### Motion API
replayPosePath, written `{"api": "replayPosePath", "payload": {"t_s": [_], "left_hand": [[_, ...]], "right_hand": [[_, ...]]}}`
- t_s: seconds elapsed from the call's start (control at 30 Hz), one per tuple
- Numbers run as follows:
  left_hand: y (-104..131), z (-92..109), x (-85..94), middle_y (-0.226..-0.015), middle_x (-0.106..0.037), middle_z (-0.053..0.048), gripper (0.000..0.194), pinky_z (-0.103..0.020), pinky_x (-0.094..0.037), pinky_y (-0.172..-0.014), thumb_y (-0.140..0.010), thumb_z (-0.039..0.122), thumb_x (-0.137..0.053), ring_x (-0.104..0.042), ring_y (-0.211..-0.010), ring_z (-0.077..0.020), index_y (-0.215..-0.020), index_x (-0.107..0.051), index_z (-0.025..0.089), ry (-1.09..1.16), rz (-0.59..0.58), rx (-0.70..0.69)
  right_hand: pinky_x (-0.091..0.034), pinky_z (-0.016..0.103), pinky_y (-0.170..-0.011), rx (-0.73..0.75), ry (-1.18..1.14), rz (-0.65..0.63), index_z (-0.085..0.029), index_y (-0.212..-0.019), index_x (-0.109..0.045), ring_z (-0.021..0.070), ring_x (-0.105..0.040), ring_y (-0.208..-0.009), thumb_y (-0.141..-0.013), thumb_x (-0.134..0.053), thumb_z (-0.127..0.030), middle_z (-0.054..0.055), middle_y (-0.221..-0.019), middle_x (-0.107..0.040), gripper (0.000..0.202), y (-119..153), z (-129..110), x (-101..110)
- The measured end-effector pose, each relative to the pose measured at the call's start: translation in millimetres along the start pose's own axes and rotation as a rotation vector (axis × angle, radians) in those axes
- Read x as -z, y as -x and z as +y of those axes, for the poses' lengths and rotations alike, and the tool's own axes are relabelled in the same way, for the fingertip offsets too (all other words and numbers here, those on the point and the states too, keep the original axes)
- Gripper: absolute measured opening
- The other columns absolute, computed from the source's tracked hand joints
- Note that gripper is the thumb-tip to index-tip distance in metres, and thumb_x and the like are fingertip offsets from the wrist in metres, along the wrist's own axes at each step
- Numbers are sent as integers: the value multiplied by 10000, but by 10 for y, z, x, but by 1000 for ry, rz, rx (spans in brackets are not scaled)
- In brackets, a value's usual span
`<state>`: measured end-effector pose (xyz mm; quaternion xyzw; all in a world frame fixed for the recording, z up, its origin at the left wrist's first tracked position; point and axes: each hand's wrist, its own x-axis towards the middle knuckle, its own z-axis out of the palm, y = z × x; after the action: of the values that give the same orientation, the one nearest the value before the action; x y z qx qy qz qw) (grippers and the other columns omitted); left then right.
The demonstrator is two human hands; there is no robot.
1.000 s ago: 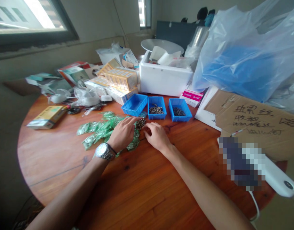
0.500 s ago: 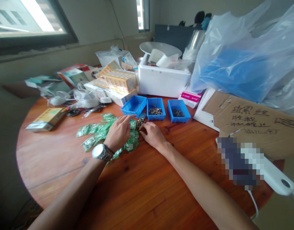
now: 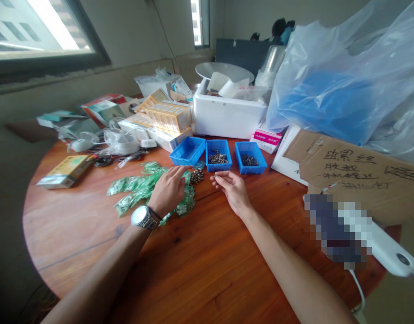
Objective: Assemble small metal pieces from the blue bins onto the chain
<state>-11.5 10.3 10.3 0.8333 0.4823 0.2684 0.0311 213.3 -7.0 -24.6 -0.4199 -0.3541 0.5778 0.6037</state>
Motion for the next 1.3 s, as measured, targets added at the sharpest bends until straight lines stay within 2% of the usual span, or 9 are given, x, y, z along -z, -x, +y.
{"api": "replayPosePath", "payload": {"t_s": [0.2,0.5,0.73,0.83,0.97,1.1,1.2,1.3], "left_hand": [[4,10,8,-1298,-727,-105,459,-451,-560,-1037,-985,83,-460,-671,-1199,-291,-1403,-617,191,-9,-18,2],[0,36,31,-1273,-729,-105,432,-467,-566,-1028,-990,120,-490,-671,-1191,-301,-1397,-614,189,-15,-22,-6],[1,18,25,-1266,-731,-109,442,-455,-565,-1033,-991,100,-459,-674,-1182,-291,-1394,-618,189,-10,-13,-4],[2,-4,13,-1280,-731,-107,454,-452,-562,-1034,-986,92,-445,-671,-1189,-288,-1392,-625,190,-7,-12,-1],[0,-19,5,-1278,-735,-103,462,-438,-560,-1031,-980,84,-446,-674,-1191,-282,-1389,-630,194,-10,-9,0],[-3,-27,1,-1292,-732,-103,474,-439,-559,-1029,-968,72,-452,-672,-1200,-283,-1389,-628,199,-9,1,-7],[0,-29,-1,-1287,-732,-99,470,-430,-556,-1029,-970,77,-455,-672,-1191,-277,-1391,-621,202,-13,9,-7],[4,-18,-1,-1269,-732,-99,472,-424,-554,-1023,-971,77,-452,-672,-1174,-275,-1399,-614,196,-17,4,-6]], "right_hand": [[-561,288,-725,70,9,35,-212,-935,-805,161,-694,-801,-676,-956,-374,51,-913,-807,341,-43,4,50],[-615,366,-801,370,445,22,-213,-1000,-826,222,-726,-845,-822,-864,-433,77,-964,-811,286,-48,-16,157],[-624,371,-780,449,560,57,-197,-1003,-816,237,-740,-827,-848,-837,-456,88,-935,-811,303,-76,-102,132],[-613,360,-756,539,621,108,-186,-994,-819,233,-735,-797,-848,-828,-430,85,-904,-811,284,-225,-244,89],[-581,364,-735,648,792,145,-192,-950,-821,231,-709,-751,-860,-802,-393,75,-850,-806,221,-599,-434,44],[-561,417,-828,670,962,153,-200,-964,-812,260,-686,-803,-856,-809,-342,91,-904,-811,179,-881,-494,40],[-537,455,-924,722,1063,128,-211,-1008,-802,291,-669,-896,-880,-788,-310,103,-985,-802,162,-801,-440,23],[-539,412,-902,740,1047,25,-234,-1009,-795,266,-667,-876,-960,-685,-273,85,-989,-782,127,-530,-315,-19]]}}
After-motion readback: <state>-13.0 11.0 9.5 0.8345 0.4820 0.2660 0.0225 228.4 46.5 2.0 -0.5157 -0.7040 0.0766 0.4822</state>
